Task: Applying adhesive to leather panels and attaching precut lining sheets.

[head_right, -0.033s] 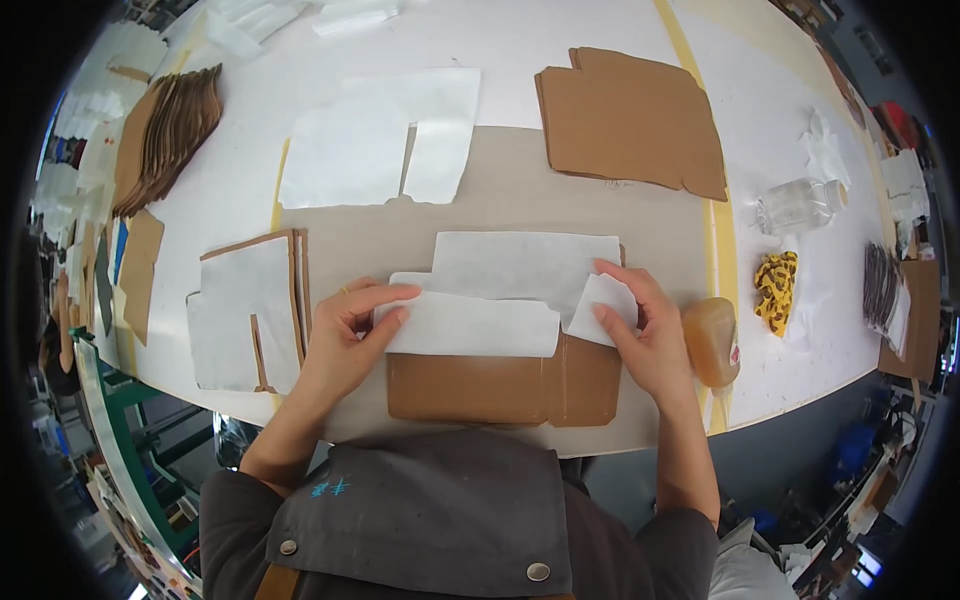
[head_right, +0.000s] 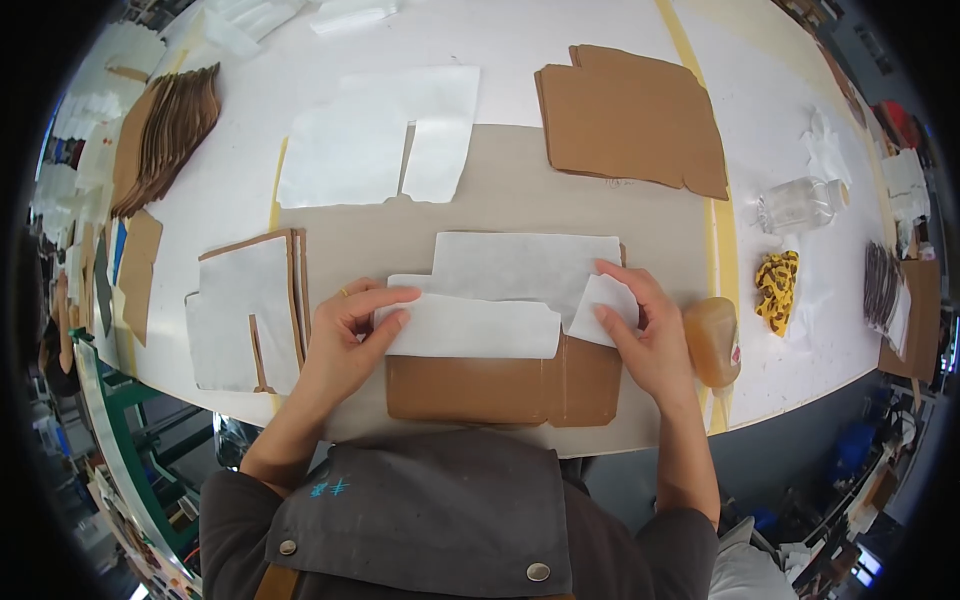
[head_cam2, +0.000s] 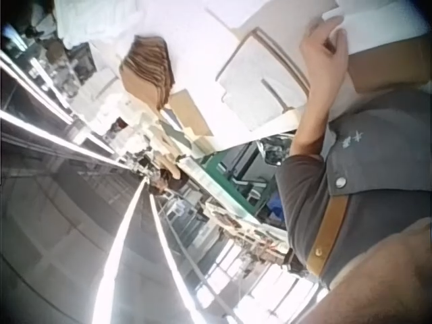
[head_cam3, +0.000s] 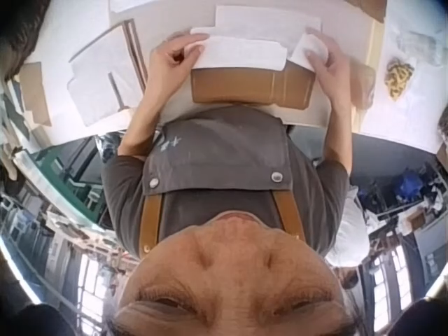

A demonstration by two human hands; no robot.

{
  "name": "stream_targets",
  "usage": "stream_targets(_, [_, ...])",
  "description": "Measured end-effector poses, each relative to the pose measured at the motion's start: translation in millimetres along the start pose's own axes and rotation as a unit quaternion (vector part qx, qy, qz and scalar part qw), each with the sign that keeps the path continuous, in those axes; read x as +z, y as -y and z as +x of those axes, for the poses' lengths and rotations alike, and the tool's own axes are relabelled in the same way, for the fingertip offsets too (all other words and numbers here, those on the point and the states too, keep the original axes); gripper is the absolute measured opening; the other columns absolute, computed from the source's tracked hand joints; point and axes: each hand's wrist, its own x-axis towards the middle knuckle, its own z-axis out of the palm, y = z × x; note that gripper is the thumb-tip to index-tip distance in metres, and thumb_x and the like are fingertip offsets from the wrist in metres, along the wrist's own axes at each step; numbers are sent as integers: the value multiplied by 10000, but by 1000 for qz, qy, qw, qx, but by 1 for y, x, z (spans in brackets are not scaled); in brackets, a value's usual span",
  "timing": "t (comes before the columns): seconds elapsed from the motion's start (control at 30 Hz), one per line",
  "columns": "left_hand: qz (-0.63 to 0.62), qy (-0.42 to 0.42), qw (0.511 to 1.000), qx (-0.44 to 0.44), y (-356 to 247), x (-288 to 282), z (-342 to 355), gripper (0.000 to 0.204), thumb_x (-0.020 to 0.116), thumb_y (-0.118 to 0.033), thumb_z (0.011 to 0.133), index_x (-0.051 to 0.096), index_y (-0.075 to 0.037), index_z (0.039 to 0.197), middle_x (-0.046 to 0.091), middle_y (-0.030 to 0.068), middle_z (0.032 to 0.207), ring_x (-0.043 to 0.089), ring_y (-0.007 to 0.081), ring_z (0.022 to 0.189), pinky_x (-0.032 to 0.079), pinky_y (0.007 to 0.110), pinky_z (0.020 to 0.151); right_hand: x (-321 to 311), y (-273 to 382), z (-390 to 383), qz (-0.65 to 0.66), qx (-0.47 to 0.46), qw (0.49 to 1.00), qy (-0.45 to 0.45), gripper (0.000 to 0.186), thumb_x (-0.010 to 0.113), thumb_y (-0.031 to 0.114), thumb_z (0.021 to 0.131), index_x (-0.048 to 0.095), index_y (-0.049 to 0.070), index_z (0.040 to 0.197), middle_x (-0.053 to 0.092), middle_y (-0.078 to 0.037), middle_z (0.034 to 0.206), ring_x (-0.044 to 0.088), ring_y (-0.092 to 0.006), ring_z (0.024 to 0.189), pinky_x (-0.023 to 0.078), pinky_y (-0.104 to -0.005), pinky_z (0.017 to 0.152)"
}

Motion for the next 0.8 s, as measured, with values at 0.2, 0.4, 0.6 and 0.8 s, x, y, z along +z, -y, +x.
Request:
stream_targets(0.2, [12, -5, 1000, 8, 6, 7, 4, 256, 669, 23, 850, 725, -62, 1085, 539, 5, 875, 390, 36, 597, 335, 193, 523, -4, 10, 5, -55, 20, 998, 3, 422, 666, 40, 835, 619, 84, 1252, 594, -10, 1013, 451, -87, 726, 348, -225, 593])
stream_targets(0.4, [45, -16, 998, 28, 5, 11, 5, 250, 676, 22, 844, 724, -47, 1080, 531, 18, 884, 392, 46, 577, 338, 195, 512, -4, 13, 0, -69, 18, 997, -11, 403, 667, 50, 837, 632, 81, 1237, 575, -34, 985, 458, -112, 706, 370, -238, 599])
stream_targets(0.6, [62, -23, 998, 21, 8, 11, 4, 251, 675, 34, 844, 721, -39, 1080, 512, 13, 892, 388, 36, 587, 330, 185, 510, -1, 14, -1, -87, 33, 996, -11, 410, 664, 55, 844, 636, 97, 1250, 572, -14, 1019, 498, -87, 793, 365, -212, 612])
stream_targets(0.8, [64, -20, 997, 32, 8, 11, 6, 242, 686, 21, 835, 721, -33, 1068, 545, 33, 873, 426, 65, 593, 360, 212, 508, -1, 12, -2, -64, 48, 997, -9, 369, 663, 95, 871, 641, 94, 1239, 572, -19, 1022, 520, -102, 801, 419, -230, 646])
